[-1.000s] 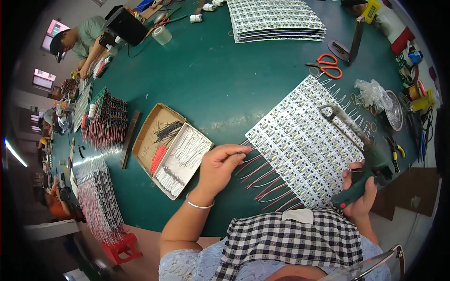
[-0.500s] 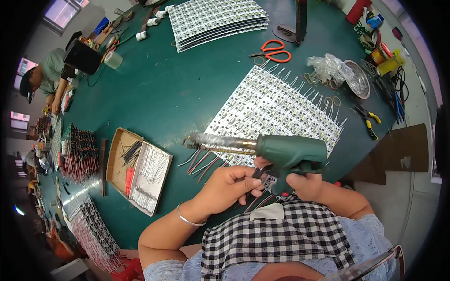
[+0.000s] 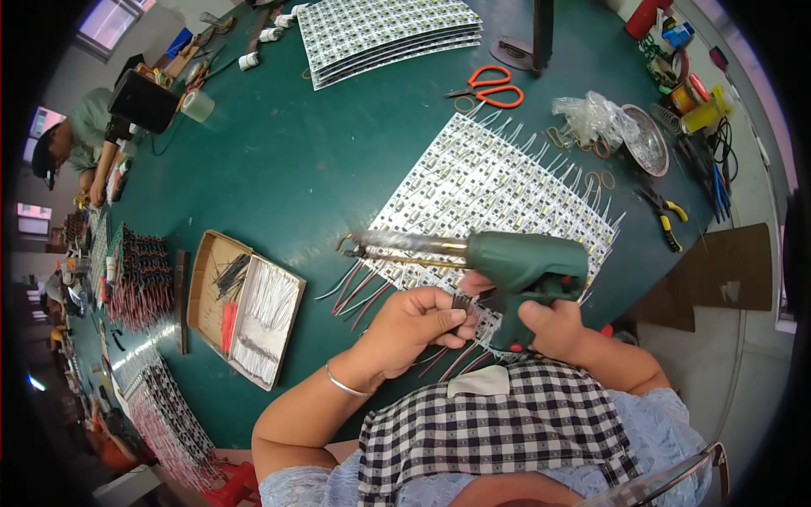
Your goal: The person retrieves sleeves from a box, fits them over wires on an LED board by hand, and solders the connections using a soldering gun.
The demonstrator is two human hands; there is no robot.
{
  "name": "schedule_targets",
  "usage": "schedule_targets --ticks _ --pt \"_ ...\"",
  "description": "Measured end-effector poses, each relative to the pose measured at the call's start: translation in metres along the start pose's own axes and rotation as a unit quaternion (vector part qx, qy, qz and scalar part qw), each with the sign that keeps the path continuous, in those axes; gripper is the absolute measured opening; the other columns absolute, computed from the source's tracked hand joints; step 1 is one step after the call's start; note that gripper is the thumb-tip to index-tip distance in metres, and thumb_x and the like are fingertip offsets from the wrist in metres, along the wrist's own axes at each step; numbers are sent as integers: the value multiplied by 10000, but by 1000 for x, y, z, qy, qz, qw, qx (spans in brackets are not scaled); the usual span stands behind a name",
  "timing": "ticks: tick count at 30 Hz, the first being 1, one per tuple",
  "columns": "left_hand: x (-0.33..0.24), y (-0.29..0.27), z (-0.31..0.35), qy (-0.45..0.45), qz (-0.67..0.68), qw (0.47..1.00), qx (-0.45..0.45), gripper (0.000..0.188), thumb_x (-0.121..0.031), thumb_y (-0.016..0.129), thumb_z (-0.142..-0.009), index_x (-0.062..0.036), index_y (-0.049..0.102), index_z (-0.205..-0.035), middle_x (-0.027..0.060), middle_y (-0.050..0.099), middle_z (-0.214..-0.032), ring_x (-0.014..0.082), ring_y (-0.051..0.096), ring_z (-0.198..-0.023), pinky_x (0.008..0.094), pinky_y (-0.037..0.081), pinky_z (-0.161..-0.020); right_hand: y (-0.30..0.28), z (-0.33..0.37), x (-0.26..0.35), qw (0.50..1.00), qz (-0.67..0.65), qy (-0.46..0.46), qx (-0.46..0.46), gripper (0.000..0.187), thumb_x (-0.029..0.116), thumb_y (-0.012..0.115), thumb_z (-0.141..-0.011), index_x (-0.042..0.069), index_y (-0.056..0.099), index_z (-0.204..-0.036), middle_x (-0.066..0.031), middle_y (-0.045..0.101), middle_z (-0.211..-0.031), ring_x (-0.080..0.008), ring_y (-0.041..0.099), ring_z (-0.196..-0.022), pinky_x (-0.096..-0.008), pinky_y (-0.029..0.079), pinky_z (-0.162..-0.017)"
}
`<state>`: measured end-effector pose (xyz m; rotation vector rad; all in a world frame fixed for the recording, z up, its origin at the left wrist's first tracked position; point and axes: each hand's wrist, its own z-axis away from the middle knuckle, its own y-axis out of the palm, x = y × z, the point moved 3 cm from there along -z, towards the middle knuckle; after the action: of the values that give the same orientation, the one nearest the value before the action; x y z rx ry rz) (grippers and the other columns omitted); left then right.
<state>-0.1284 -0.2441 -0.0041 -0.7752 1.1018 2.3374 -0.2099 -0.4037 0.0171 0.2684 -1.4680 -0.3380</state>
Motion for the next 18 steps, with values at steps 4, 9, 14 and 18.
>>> schedule_targets --ticks 4,9,14,18 --pt "-9 -11 8 23 -30 998 -42 86 -72 588 -880 11 595 -899 105 656 -885 134 639 -771 235 538 -662 -5 2 19 997 -37 4 -62 705 377 604 -826 -55 349 -1321 -220 519 -1223 -349 528 -1119 -462 373 -1000" --pt "-35 -43 28 175 7 978 -110 32 15 581 -852 24 556 -870 139 657 -878 170 652 -789 248 539 -646 -37 31 44 985 -13 10 -174 760 380 691 -785 -11 341 -1336 -240 514 -1220 -359 608 -983 -467 525 -808" --pt "-55 -69 47 256 -81 929 -253 121 47 572 -835 26 619 -945 125 657 -894 182 637 -789 270 527 -688 -47 24 81 959 116 -71 -247 756 406 674 -775 -49 367 -1295 -241 552 -1147 -269 660 -711 -339 565 -572" --pt "-77 -68 45 325 -451 771 -311 172 66 596 -775 -16 658 -913 100 648 -878 216 624 -784 295 500 -692 -40 8 95 947 185 -93 -244 772 470 674 -759 -32 412 -1283 -222 560 -1155 -199 642 -669 -265 528 -530"
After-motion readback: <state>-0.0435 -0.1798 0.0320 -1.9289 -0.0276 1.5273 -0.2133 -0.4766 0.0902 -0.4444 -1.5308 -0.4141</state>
